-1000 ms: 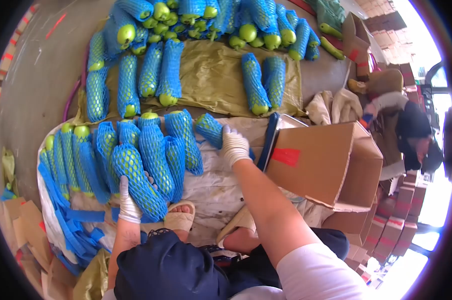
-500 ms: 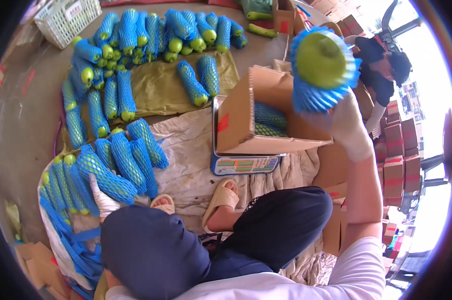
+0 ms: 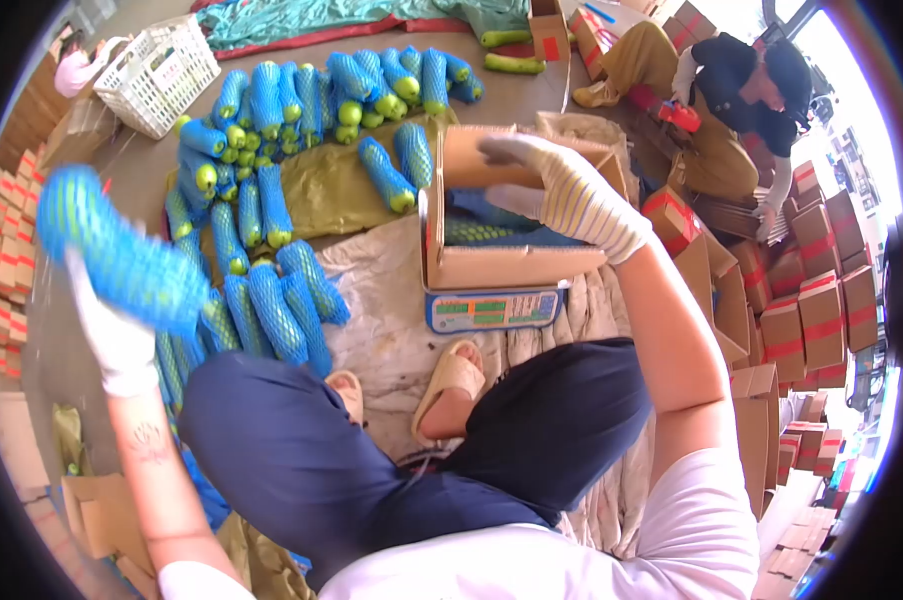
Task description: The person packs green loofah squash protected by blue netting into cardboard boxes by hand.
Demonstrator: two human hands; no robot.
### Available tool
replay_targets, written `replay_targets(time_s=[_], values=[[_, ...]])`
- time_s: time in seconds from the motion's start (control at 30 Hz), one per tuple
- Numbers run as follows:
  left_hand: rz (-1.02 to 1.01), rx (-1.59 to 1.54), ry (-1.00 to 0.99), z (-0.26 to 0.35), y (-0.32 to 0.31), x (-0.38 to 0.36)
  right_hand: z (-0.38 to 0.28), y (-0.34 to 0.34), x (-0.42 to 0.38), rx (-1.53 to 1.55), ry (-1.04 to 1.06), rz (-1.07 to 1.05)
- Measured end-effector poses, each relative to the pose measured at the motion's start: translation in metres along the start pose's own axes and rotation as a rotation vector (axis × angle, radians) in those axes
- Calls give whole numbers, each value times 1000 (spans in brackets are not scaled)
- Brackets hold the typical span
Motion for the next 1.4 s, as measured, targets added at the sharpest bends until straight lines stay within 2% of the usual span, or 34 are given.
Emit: replay_targets(time_s=[0.03,0.1,0.13,0.17,0.23,0.33,0.37,0.4,0.43,0.5,0.57,0.6,0.63,0.7,0.77,0.83,0.87,0.93,0.97,1.0,1.03,1.1,1.17,1.23,1.27,1.3,1.33,1.37,1.4], values=[[209,96,-44,-8,-33,-1,-29,8,1,54,134,35],[-77,12,25,-31,-97,1,-72,20,-2,503,300,126],[-159,-63,150,-49,-109,2,-83,17,2,753,294,178],[-241,-143,270,-67,-120,-3,-81,20,0,857,182,138],[-782,522,233,-95,-197,-34,-57,35,-20,969,-133,67],[-1031,1171,4,-99,-189,-41,-37,60,-37,856,-229,138],[-991,1299,-58,-107,-168,-32,-13,68,-36,637,-209,156],[-878,1316,-20,-111,-154,-25,12,75,-36,417,-198,179],[-832,1484,127,-112,-131,-14,28,78,-34,121,-256,85],[-781,1423,275,-113,-123,-10,51,64,-24,-342,-221,-61],[-811,1412,274,-115,-127,-12,60,38,-16,-429,-191,-256],[-840,1403,277,-117,-128,-13,65,22,-12,-484,-132,-275],[-836,1405,283,-117,-127,-12,62,15,-3,-478,-130,-279],[-883,1451,369,-120,-121,-13,66,-11,10,-512,-255,-555],[-865,1441,401,-117,-117,-11,78,-28,16,-503,-245,-610],[-816,1425,407,-108,-112,-9,78,-35,20,-504,-190,-527],[-765,1373,442,-102,-109,-8,84,-36,20,-500,-95,-466],[-656,1311,455,-85,-92,-1,68,-18,16,-489,-131,-396],[-585,1230,461,-78,-82,5,59,-4,10,-494,-55,-255],[-568,1246,448,-71,-70,13,30,14,6,-554,-196,-261],[-520,1222,427,-66,-55,18,21,27,-2,-586,-204,-190],[-511,1207,442,-64,-24,28,-27,45,-18,-383,-261,1],[-463,1211,494,-73,17,37,-59,41,-34,-161,-211,56],[-363,1208,584,-95,66,40,-91,2,-33,497,-330,17],[-283,1250,591,-107,97,37,-94,-22,-27,433,-231,-133],[-337,1297,559,-126,133,36,-94,-54,-23,363,-129,-279],[-319,1517,570,-137,141,32,-93,-96,-22,454,-197,-295],[-293,1544,603,-151,155,30,-95,-143,-20,549,-263,-314],[-272,1584,572,-168,175,29,-93,-183,-16,506,-397,-375]])
Point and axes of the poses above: each hand's wrist, its own x-axis towards the middle knuckle, its own y-axis out of the back of the hand, z = x × y, the point moved 5 cm from there along x, towards the middle knuckle, and after that the axes turned 14 degrees about -x, right-handed, at the moved point
